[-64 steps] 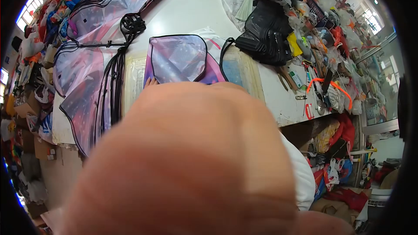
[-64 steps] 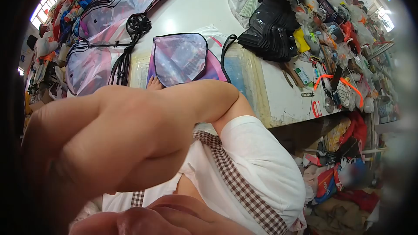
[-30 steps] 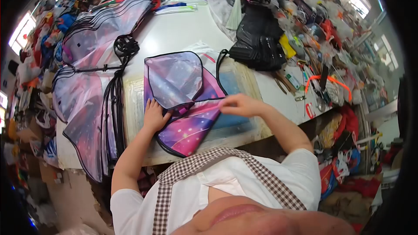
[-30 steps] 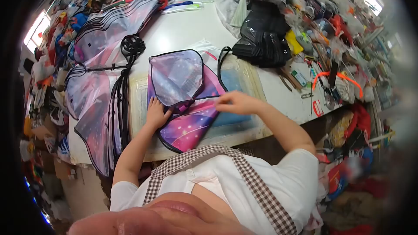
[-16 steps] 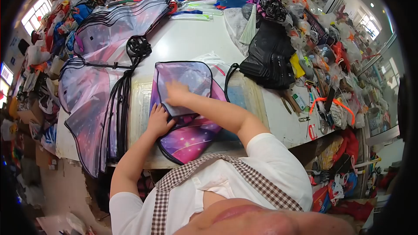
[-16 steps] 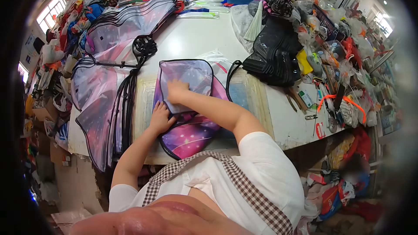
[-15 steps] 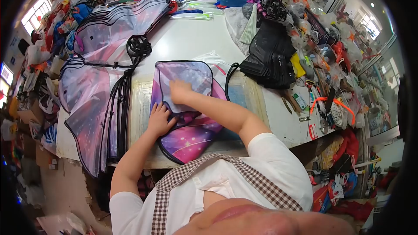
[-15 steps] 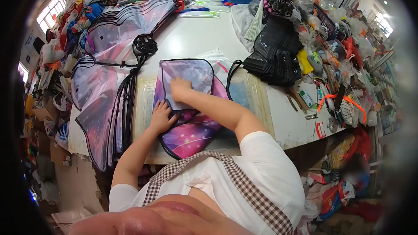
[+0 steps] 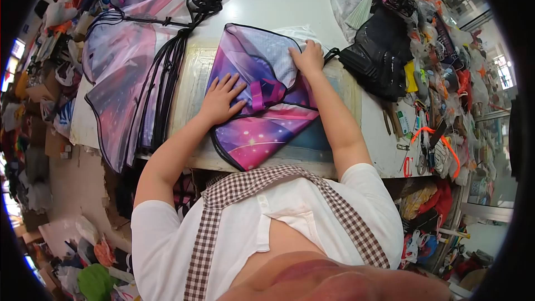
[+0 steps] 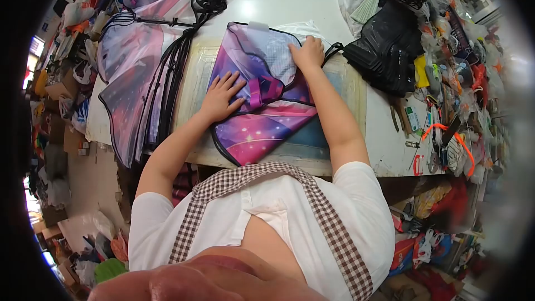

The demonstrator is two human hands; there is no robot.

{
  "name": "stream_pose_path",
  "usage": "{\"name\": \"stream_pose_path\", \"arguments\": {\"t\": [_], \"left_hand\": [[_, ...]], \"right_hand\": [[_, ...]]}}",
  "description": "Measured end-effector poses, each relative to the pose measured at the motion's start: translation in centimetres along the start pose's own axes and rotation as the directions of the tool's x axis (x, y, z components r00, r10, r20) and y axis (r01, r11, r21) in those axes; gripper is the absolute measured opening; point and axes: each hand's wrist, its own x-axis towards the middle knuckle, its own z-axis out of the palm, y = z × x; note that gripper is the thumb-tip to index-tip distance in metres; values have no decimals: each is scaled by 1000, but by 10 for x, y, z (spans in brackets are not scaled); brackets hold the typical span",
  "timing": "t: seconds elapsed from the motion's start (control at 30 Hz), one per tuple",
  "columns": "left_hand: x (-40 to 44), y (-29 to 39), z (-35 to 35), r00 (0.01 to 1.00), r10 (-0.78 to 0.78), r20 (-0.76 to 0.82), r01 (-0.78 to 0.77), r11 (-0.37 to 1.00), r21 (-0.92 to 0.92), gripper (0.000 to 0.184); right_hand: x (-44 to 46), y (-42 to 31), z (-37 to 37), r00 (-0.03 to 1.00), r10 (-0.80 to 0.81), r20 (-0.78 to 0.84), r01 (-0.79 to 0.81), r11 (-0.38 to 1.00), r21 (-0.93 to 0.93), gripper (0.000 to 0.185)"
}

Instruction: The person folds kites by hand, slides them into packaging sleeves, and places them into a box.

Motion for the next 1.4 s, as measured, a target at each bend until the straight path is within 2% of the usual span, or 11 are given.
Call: {"name": "stream_pose_path", "arguments": {"t": [0.13,0.27,0.43,0.7,0.83,0.9,1.07,1.13,1.17,1.27,1.4], "left_hand": [[1,-1,-2,1000,-4,28,3,1000,9,57],[1,1,-2,999,-3,37,3,1000,-4,58],[0,0,4,998,12,-69,-14,999,-39,57],[-21,-12,1,976,-106,-192,72,982,-174,34],[-28,-15,-1,978,-93,-185,41,963,-265,28],[-29,-15,-3,978,-95,-183,37,955,-294,26],[-29,-10,-3,975,-94,-202,42,968,-247,28],[-29,-9,-3,971,-93,-220,41,972,-231,28],[-29,-7,-3,972,-89,-219,38,973,-229,28],[-27,-4,-8,961,-60,-271,-1,975,-220,26],[-30,1,-11,952,-64,-299,23,990,-137,25]], "right_hand": [[-28,-35,-38,984,-169,49,129,881,455,56],[-73,-29,-56,961,-176,214,127,966,225,48],[-84,17,-5,980,-122,157,116,992,44,41],[-84,20,-3,992,-89,87,68,973,219,29],[-88,10,-38,977,-129,-170,186,905,382,23],[-113,5,-82,771,-617,160,457,710,537,29],[-129,-4,-70,807,-575,138,493,783,378,40],[-95,-24,-60,599,-801,-13,799,596,85,43],[-87,-29,-55,601,-799,-16,797,598,85,43],[-66,-46,-45,540,-578,611,700,712,55,46],[-76,-42,-49,793,-534,294,539,839,70,48]]}}
